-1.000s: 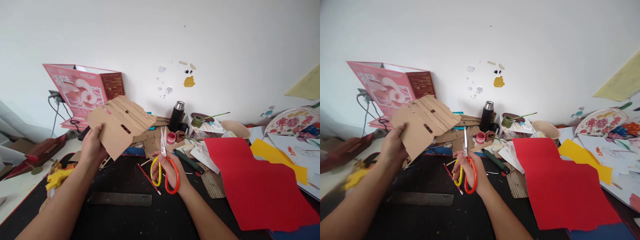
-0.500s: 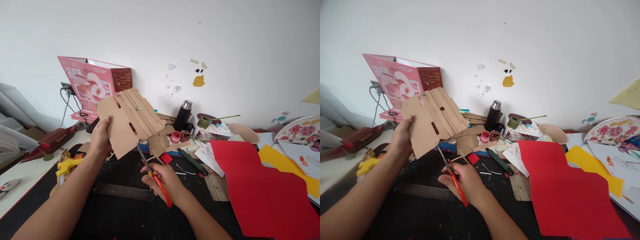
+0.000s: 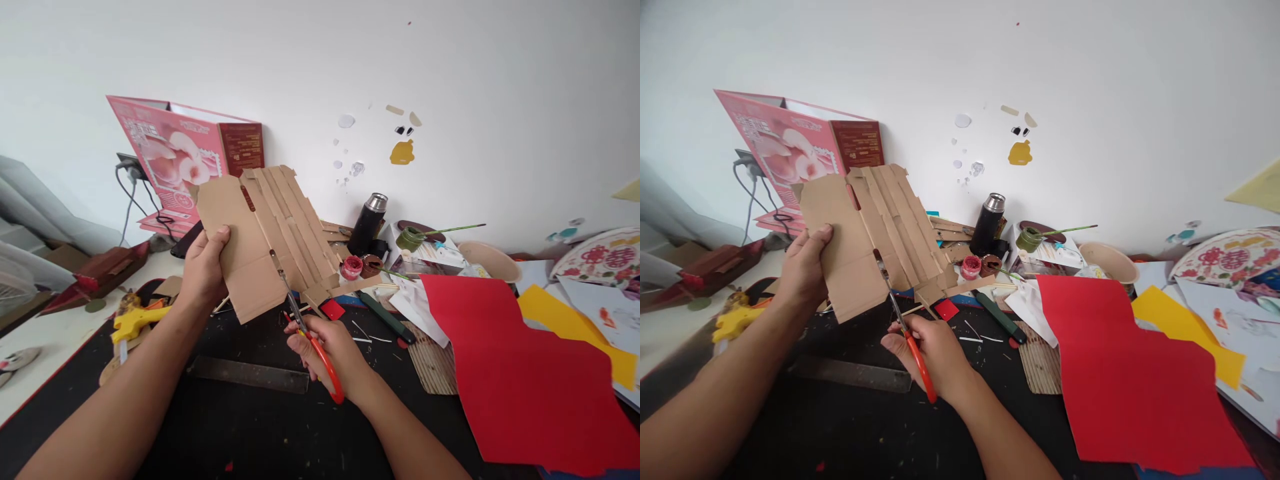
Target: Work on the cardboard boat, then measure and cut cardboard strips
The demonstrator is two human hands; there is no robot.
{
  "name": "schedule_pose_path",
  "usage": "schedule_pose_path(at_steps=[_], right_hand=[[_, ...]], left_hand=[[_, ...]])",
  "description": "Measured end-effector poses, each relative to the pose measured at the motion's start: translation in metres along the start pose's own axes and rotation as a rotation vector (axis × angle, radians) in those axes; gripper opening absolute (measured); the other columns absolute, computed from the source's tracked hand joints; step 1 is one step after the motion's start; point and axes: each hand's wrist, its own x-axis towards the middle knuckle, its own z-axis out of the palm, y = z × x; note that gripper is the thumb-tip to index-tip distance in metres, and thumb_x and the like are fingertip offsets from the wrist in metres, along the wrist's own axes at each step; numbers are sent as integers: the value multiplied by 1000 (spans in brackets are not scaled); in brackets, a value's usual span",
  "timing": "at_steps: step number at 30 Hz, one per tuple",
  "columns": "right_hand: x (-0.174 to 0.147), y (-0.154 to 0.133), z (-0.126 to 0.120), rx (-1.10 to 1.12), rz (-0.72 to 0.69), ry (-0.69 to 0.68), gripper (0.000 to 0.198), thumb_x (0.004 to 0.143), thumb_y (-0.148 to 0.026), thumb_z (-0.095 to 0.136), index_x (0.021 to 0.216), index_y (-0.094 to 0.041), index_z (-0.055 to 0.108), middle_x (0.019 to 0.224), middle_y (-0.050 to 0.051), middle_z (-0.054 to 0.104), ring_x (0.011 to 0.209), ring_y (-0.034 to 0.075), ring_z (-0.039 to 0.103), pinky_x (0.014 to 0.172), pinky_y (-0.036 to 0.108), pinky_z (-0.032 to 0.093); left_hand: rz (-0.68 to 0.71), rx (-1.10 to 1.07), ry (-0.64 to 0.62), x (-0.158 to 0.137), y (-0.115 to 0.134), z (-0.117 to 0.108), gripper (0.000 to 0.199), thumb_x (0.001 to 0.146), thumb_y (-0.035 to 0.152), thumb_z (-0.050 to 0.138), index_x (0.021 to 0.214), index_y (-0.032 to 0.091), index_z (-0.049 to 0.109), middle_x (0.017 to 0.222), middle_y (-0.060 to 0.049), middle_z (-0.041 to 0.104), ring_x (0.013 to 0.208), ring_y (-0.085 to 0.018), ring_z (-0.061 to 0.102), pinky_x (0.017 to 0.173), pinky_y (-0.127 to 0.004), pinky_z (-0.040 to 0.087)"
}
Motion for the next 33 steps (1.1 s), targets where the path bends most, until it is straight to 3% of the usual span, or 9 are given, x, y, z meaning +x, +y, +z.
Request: schedule_pose_path(at_steps=[7, 18, 25, 33], right_hand=[[0, 0, 0, 2, 14, 1, 38, 96, -59, 74, 110, -24, 78, 60, -3, 58, 47, 16, 56, 46, 26, 41], [-1, -6, -1, -84, -15, -7, 35, 98, -56, 73, 108, -23, 77, 67, -1, 64, 47, 14, 56, 46, 25, 41], [0, -9, -1, -92, -10, -6, 40, 97, -60, 72, 109, -22, 78, 67, -1, 63, 49, 14, 56, 48, 25, 42], [0, -9, -1, -148, 21, -14, 43, 96, -62, 73, 107, -20, 73, 71, -1, 65, 53, 13, 58, 53, 24, 43]], left_hand=[[24, -1, -15, -3, 1, 1, 47, 60, 43, 99, 88, 23, 69, 82, -2, 78, 85, -28, 77, 76, -39, 66], [54, -13, 33, -2, 5, 3, 45, 53, 38, 101, 83, 21, 72, 73, 3, 74, 58, -15, 64, 69, -32, 66], [72, -11, -4, -1, 4, 2, 45, 57, 39, 100, 88, 21, 73, 78, 0, 77, 71, -21, 74, 78, -38, 67], [127, -14, 16, 4, -5, 0, 56, 51, 51, 100, 87, 19, 72, 75, 0, 77, 57, -18, 69, 75, -43, 69]])
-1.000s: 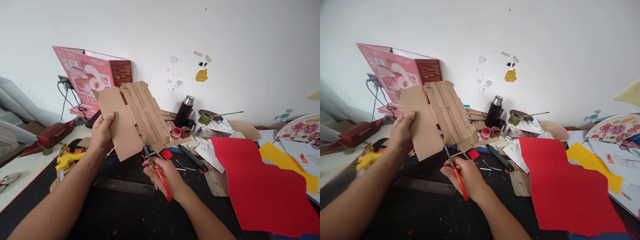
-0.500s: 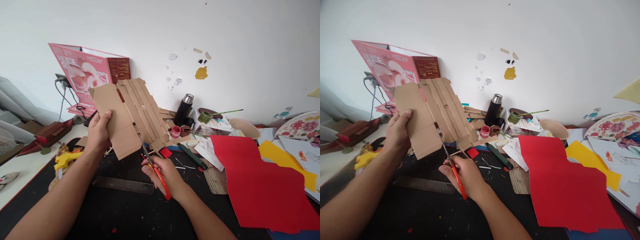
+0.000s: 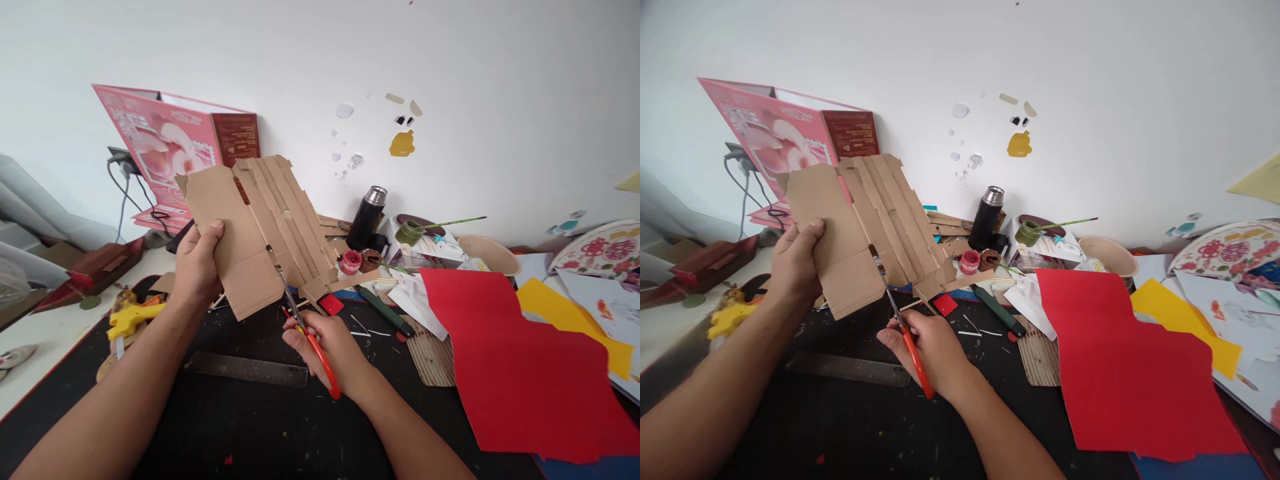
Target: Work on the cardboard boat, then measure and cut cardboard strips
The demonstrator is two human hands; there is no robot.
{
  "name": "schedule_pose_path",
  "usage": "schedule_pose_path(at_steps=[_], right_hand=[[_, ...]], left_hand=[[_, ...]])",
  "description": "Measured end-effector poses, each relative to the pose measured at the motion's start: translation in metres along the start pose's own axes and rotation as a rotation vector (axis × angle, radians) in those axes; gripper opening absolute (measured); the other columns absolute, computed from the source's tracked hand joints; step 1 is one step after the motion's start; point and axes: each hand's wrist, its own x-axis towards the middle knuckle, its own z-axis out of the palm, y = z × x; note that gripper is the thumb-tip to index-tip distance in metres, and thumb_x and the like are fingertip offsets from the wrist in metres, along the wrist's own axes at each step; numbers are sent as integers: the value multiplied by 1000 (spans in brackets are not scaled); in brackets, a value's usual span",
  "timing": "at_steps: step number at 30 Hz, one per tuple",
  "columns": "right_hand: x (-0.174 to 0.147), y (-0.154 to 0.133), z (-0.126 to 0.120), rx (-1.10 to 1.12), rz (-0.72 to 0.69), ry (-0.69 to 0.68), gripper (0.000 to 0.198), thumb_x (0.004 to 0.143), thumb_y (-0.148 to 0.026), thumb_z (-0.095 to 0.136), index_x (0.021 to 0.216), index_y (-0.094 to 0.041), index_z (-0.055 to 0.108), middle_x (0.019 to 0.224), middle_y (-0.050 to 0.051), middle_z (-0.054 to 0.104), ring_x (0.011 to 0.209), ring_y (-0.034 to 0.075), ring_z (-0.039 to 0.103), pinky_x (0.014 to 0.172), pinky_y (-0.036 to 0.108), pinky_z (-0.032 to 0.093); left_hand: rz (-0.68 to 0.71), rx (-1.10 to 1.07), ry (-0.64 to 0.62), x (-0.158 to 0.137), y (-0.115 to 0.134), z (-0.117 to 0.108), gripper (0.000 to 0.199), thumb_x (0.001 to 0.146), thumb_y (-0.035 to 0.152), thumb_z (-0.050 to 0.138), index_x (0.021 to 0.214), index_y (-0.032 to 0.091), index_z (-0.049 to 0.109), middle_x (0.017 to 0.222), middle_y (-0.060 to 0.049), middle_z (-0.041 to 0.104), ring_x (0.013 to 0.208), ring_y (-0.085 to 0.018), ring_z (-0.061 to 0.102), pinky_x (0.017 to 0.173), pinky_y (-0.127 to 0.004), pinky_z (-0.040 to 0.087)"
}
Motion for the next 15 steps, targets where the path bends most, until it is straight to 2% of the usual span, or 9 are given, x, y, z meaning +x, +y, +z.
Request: schedule_pose_path(at_steps=[7, 15], right_hand=[[1, -1, 0, -113, -55, 53, 34, 99, -54, 71, 94, -21, 71, 72, -1, 65, 61, 13, 57, 60, 25, 42], [1, 1, 2, -140, -30, 60, 30, 98, -49, 73, 89, -21, 67, 67, -4, 59, 58, 12, 53, 59, 25, 39]], left_hand=[[69, -20, -19, -3, 1, 1, 55, 54, 49, 102, 89, 19, 72, 80, 1, 77, 58, -15, 67, 73, -37, 68], [116, 1, -26, -2, -2, -2, 51, 61, 48, 100, 88, 16, 71, 80, 0, 76, 59, -11, 62, 65, -26, 63]])
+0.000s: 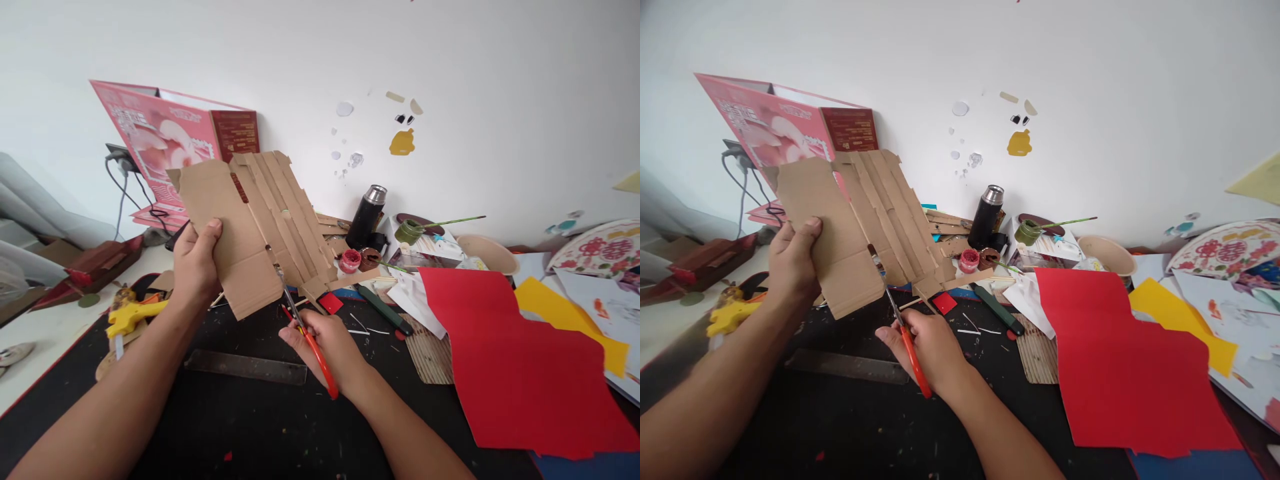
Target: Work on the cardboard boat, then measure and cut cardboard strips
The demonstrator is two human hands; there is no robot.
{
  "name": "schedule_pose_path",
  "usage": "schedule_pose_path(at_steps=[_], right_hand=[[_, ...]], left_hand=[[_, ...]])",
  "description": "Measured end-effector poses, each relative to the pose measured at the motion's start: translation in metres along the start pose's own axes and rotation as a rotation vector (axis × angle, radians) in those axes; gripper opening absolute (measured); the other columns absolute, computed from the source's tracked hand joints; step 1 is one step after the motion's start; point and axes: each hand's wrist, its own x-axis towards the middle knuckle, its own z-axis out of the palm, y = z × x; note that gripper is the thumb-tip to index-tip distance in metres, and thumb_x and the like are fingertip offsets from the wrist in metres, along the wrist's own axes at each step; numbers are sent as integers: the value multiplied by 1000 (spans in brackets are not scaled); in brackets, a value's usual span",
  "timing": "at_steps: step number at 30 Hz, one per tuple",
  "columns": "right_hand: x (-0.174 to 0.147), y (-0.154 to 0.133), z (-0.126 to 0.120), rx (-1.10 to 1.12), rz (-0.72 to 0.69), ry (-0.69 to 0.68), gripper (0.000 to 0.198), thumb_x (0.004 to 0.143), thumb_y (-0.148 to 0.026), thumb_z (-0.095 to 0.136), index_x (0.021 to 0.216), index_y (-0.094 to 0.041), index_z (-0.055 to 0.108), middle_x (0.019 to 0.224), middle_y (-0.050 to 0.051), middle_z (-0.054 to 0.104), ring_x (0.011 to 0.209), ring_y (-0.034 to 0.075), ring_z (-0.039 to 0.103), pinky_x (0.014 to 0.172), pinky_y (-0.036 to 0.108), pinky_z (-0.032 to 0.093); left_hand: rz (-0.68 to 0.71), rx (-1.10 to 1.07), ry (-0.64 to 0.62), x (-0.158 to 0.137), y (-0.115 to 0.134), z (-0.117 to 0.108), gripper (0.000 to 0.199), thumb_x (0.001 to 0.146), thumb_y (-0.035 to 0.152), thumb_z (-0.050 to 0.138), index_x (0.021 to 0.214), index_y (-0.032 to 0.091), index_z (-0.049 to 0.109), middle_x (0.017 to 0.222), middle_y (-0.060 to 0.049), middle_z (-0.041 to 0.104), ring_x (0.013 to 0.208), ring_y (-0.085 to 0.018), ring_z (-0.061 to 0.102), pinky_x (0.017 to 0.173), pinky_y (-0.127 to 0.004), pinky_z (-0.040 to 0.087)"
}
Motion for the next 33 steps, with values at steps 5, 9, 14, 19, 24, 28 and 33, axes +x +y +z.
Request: schedule_pose_path(at_steps=[5, 9, 14, 19, 24, 28, 33], right_hand=[[1, -2, 0, -31, -20, 15, 30, 98, -48, 70, 86, -21, 64, 66, -4, 58, 59, 13, 52, 60, 25, 38], [1, -4, -1, -68, -28, 16, 32, 100, -49, 65, 82, -22, 61, 67, -3, 58, 60, 14, 51, 60, 26, 37], [1, -5, -1, -126, -53, 28, 33, 101, -45, 62, 78, -22, 58, 67, -3, 57, 61, 14, 50, 61, 26, 36], [1, -4, 1, -138, -54, 42, 29, 101, -42, 66, 81, -22, 62, 64, -3, 57, 59, 14, 51, 61, 26, 37], [1, -5, 3, -156, -43, 54, 32, 100, -46, 67, 80, -22, 63, 63, -3, 58, 58, 15, 53, 60, 26, 37], [1, -3, 4, -154, -47, 67, 37, 100, -47, 67, 74, -23, 57, 60, -4, 53, 56, 14, 48, 58, 27, 34], [1, -3, 5, -160, -41, 62, 36, 100, -45, 68, 74, -23, 57, 59, -3, 53, 55, 15, 48, 58, 27, 35]], left_hand=[[-14, -16, 26, -3, 2, 3, 57, 55, 50, 101, 91, 16, 73, 84, -1, 77, 66, -14, 66, 64, -28, 64], [-20, -10, 24, -3, 2, 3, 53, 57, 48, 100, 90, 16, 72, 84, -1, 77, 65, -13, 65, 59, -24, 61], [8, 12, 22, -2, 0, 0, 45, 62, 44, 97, 88, 16, 73, 81, 0, 76, 63, -12, 63, 54, -20, 55], [20, 17, 15, -1, -2, -1, 41, 66, 42, 96, 88, 15, 73, 81, 0, 76, 61, -10, 59, 55, -18, 53], [17, 22, 13, -1, -2, -1, 44, 66, 44, 96, 90, 16, 72, 82, 0, 76, 62, -12, 61, 66, -26, 62], [13, 22, 10, -1, 0, 0, 44, 65, 44, 96, 89, 16, 71, 81, 0, 75, 61, -12, 62, 70, -28, 64], [2, 26, 4, -3, 2, 1, 45, 64, 46, 97, 88, 17, 71, 79, 1, 74, 57, -12, 60, 69, -30, 65]])
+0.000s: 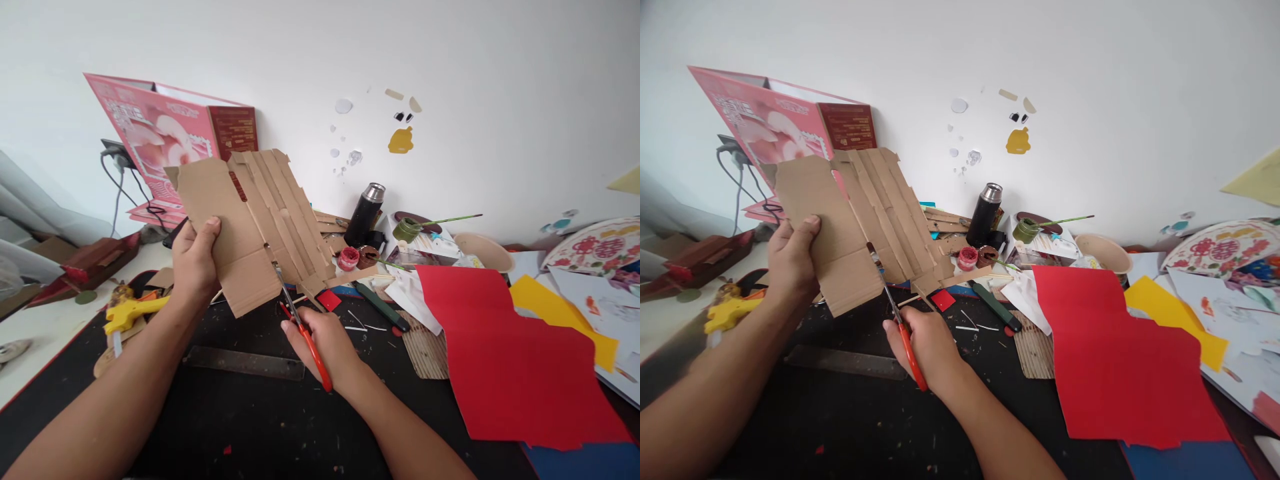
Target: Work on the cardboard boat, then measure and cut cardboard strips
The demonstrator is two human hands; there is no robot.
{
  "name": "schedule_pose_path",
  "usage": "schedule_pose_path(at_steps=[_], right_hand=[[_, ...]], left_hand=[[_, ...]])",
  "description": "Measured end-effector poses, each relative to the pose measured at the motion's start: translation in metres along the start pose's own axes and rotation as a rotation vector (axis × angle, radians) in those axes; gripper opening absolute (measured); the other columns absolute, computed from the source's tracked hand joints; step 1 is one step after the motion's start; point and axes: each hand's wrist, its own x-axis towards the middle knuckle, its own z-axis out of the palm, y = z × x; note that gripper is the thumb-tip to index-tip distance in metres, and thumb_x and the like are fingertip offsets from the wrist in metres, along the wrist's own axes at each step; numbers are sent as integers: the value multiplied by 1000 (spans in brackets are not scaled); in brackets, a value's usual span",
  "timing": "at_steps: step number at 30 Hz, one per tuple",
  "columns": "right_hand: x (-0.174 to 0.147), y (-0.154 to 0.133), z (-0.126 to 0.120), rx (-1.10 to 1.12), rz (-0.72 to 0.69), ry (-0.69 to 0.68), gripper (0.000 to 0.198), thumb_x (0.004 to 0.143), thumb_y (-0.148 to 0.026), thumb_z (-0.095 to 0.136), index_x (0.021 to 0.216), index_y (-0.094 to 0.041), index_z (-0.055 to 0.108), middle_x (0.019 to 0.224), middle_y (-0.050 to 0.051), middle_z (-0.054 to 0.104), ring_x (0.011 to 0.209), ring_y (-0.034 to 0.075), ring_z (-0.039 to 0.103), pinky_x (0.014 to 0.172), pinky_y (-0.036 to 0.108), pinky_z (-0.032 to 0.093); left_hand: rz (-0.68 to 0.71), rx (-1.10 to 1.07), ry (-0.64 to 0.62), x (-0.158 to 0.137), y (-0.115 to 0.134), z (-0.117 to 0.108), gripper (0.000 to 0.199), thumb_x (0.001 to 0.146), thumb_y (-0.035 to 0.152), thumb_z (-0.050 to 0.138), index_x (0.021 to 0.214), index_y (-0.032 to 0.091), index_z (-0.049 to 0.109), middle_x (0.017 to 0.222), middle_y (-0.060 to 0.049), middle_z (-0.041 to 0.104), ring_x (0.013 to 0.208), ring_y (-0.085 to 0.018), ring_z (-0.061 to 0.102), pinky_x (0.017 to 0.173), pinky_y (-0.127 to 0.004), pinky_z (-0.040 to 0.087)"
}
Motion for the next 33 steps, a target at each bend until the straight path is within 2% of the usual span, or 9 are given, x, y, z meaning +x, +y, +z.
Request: schedule_pose_path(at_steps=[11, 18, 23, 29, 33], right_hand=[[2, 2, 2, -26, -12, 7, 25, 98, -33, 64, 76, -24, 57, 59, -3, 55, 53, 15, 49, 57, 27, 35], [0, 1, 4, -77, -2, 6, 23, 100, -30, 61, 78, -23, 63, 60, -1, 60, 53, 16, 54, 56, 27, 35], [0, 1, 5, -90, 7, 10, 22, 100, -30, 63, 79, -23, 64, 59, -1, 60, 51, 16, 53, 55, 28, 34], [2, 5, 8, -60, 13, 15, 27, 101, -31, 60, 75, -23, 59, 59, -1, 58, 52, 15, 52, 56, 27, 35], [3, 5, 5, 3, -1, 1, 26, 99, -32, 62, 75, -23, 59, 60, -2, 56, 53, 14, 50, 56, 26, 35]], left_hand=[[16, 19, 3, 1, -1, -1, 45, 66, 47, 96, 88, 17, 70, 80, 2, 73, 61, -12, 60, 67, -27, 63], [2, 21, 33, 0, 0, 1, 42, 64, 44, 96, 84, 17, 70, 80, 0, 74, 63, -12, 61, 52, -21, 53], [15, 21, 21, 0, 0, 0, 41, 65, 43, 95, 87, 17, 72, 82, -1, 74, 65, -14, 62, 56, -23, 55], [78, 32, -25, 0, -3, -2, 41, 71, 45, 94, 93, 17, 73, 88, -1, 76, 72, -14, 65, 71, -26, 60], [46, 13, -21, 0, -3, -1, 43, 69, 46, 96, 91, 17, 73, 87, -2, 77, 70, -15, 66, 67, -26, 61]])
